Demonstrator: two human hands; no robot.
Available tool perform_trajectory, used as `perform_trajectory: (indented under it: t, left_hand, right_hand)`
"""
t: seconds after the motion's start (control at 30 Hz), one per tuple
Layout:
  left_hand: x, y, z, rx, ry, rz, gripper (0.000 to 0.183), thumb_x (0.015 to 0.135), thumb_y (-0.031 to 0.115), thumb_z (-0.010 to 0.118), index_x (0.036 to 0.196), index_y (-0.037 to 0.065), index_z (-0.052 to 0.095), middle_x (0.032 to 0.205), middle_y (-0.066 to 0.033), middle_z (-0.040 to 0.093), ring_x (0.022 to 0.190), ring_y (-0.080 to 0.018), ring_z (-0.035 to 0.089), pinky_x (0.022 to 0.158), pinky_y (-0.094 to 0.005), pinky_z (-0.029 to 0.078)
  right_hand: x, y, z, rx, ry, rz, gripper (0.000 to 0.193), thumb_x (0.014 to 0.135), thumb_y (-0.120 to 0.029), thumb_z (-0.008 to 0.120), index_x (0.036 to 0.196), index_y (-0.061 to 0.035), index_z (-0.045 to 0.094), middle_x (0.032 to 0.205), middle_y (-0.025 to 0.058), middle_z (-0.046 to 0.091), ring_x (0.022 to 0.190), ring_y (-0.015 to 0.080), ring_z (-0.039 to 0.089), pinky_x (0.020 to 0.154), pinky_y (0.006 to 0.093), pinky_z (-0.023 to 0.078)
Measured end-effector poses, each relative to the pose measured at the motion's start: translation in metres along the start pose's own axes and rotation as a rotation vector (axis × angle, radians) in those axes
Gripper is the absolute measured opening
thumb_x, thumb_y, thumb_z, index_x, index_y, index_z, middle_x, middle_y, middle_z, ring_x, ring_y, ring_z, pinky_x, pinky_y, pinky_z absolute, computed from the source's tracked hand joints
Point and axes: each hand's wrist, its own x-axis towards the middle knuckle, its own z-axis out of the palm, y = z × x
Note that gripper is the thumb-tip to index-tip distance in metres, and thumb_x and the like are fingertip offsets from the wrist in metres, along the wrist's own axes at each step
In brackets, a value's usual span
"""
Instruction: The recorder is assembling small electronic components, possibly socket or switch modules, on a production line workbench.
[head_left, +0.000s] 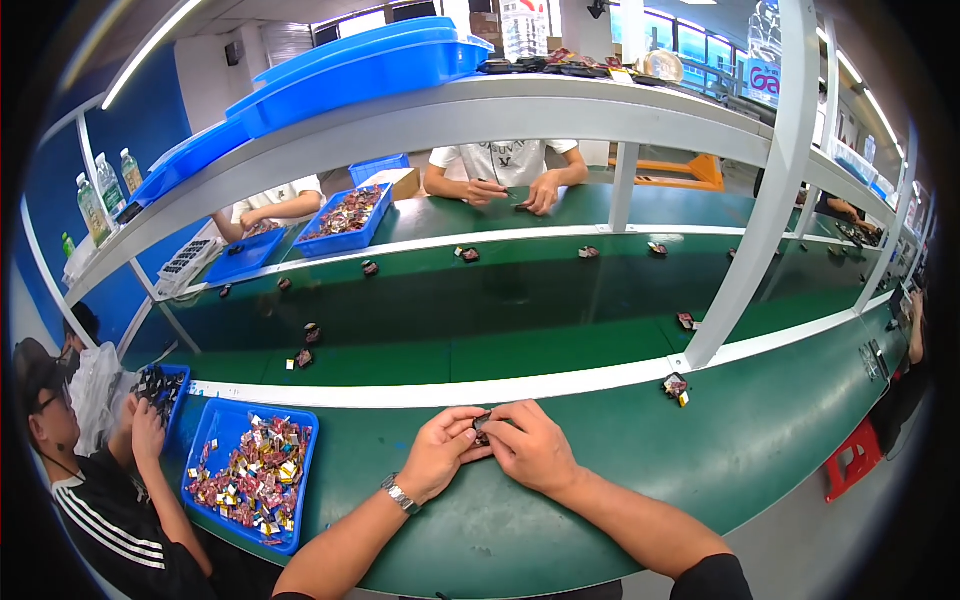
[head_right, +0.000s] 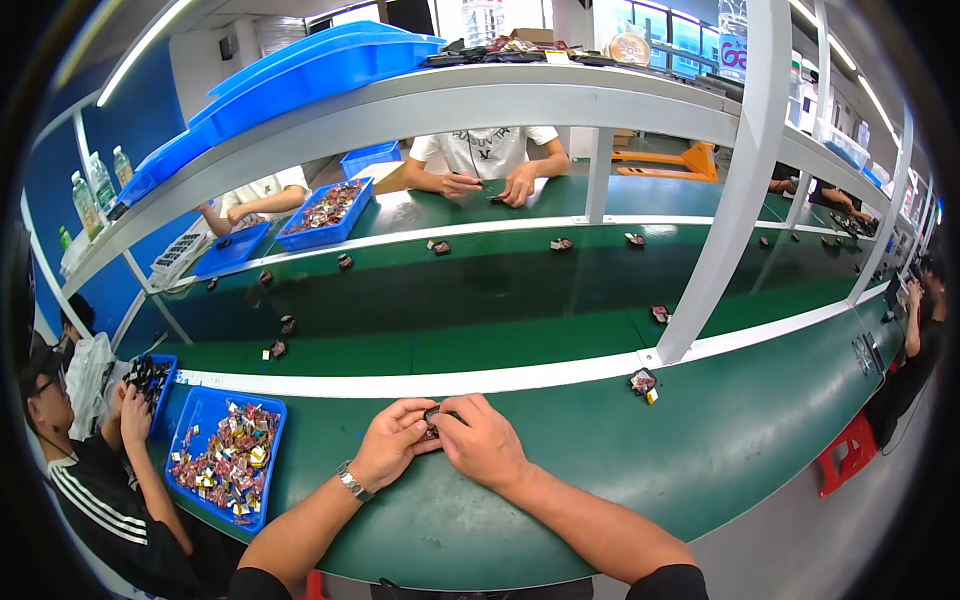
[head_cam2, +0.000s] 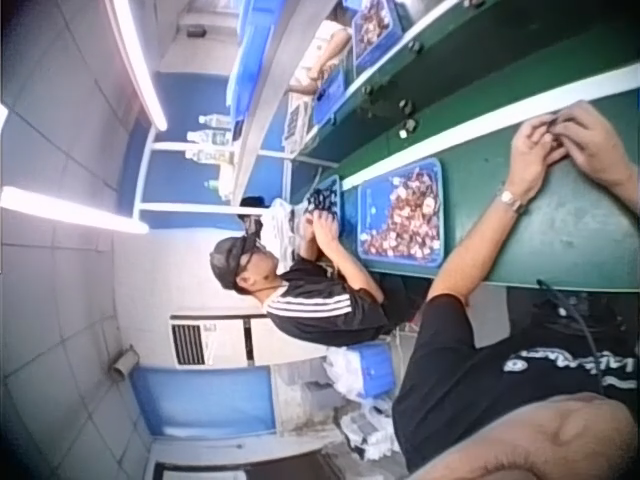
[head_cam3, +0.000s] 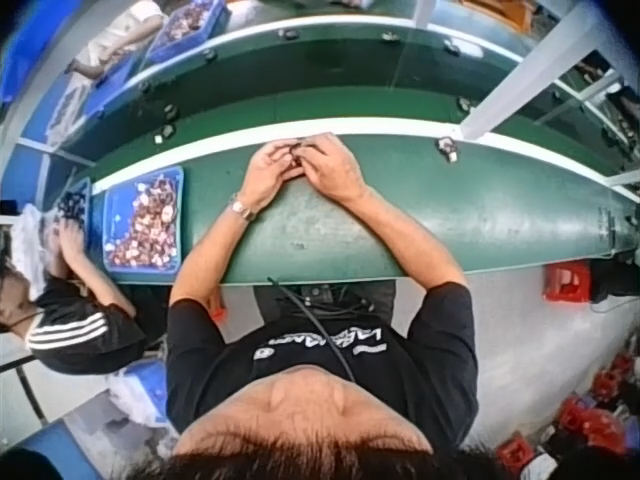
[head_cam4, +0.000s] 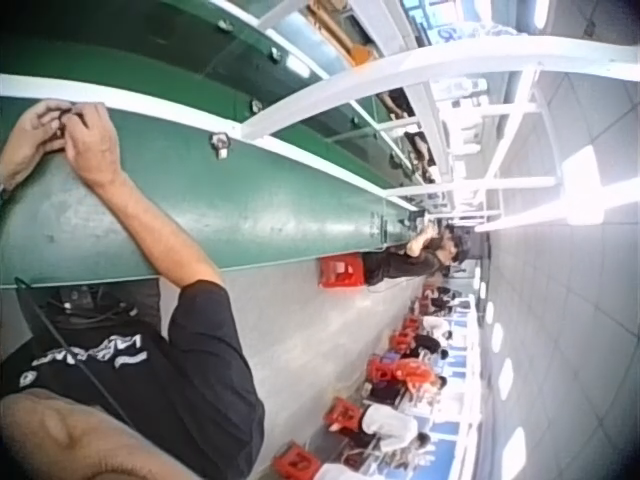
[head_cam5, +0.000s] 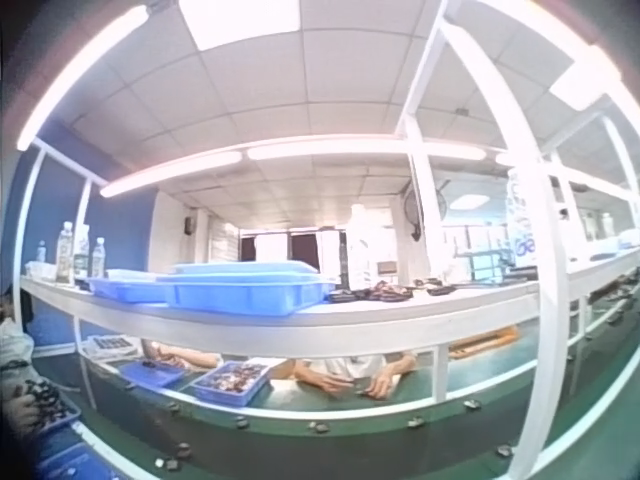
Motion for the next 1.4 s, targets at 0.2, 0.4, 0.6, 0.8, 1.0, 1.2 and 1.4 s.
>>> perform_trajectory:
  t: [0.2,0.4,0.6,0.8,1.0,1.2,1.4]
  left_hand:
    - [-0.0021,-0.0009,-0.0036,0.009,0.015,-0.025,0.027,0.100,0.001,0.048,0.126,0.002,0.051,0.124,-0.0101,0.061,0.111,-0.0185,0.062,0.095,-0.0354,0.055]
    - [0.0004,-0.0031,-0.0021,0.029,0.021,-0.038,0.027,0.100,0.000,0.047,0.126,0.002,0.051,0.123,-0.0097,0.061,0.111,-0.0180,0.062,0.095,-0.0349,0.055]
    - [-0.0004,-0.0018,-0.0019,0.035,0.011,-0.024,0.027,0.099,0.000,0.048,0.126,0.001,0.051,0.123,-0.0102,0.061,0.110,-0.0190,0.063,0.095,-0.0368,0.055]
    - [-0.0004,-0.0030,-0.0047,0.021,0.022,-0.052,0.027,0.099,0.001,0.050,0.126,0.000,0.051,0.123,-0.0120,0.061,0.109,-0.0203,0.063,0.095,-0.0380,0.055]
    - [-0.0014,-0.0038,-0.0041,0.019,0.005,-0.041,0.027,0.099,0.002,0.050,0.126,0.000,0.051,0.123,-0.0126,0.061,0.108,-0.0218,0.065,0.095,-0.0387,0.056]
    - [-0.0008,-0.0038,-0.0036,0.035,0.017,-0.045,0.027,0.099,0.002,0.050,0.126,-0.001,0.050,0.123,-0.0133,0.061,0.108,-0.0222,0.065,0.095,-0.0387,0.056]
    - [-0.0005,-0.0035,-0.0020,0.053,0.022,-0.045,0.027,0.099,0.000,0.050,0.126,-0.001,0.050,0.124,-0.0141,0.061,0.108,-0.0226,0.065,0.095,-0.0385,0.057]
  right_hand:
    - [-0.0010,-0.0054,0.0028,-0.053,0.001,0.010,0.018,0.074,-0.002,0.074,0.091,-0.0056,0.069,0.095,0.0062,0.063,0.087,0.0243,0.061,0.071,0.0329,0.053]
    - [-0.0028,-0.0037,0.0036,-0.140,0.003,-0.009,0.018,0.074,-0.004,0.075,0.091,-0.0063,0.070,0.094,0.0059,0.062,0.086,0.0239,0.061,0.071,0.0330,0.053]
    - [-0.0039,-0.0036,0.0039,-0.172,-0.010,-0.034,0.019,0.074,-0.004,0.073,0.092,-0.0046,0.068,0.095,0.0064,0.061,0.088,0.0238,0.061,0.072,0.0332,0.053]
    - [-0.0012,-0.0112,0.0007,-0.195,-0.034,-0.006,0.021,0.073,-0.002,0.073,0.094,-0.0047,0.068,0.094,0.0064,0.062,0.087,0.0237,0.061,0.073,0.0337,0.054]
    - [-0.0017,-0.0064,0.0004,-0.212,-0.022,-0.074,0.024,0.070,0.000,0.072,0.094,-0.0042,0.068,0.095,0.0060,0.062,0.086,0.0230,0.061,0.072,0.0332,0.054]
    - [-0.0022,-0.0073,0.0005,-0.187,-0.014,-0.057,0.024,0.071,-0.001,0.072,0.094,-0.0039,0.068,0.095,0.0056,0.061,0.086,0.0224,0.061,0.072,0.0323,0.054]
    - [-0.0039,-0.0039,0.0025,-0.175,-0.001,-0.045,0.023,0.071,0.000,0.074,0.093,-0.0052,0.070,0.092,0.0050,0.062,0.083,0.0221,0.061,0.070,0.0319,0.053]
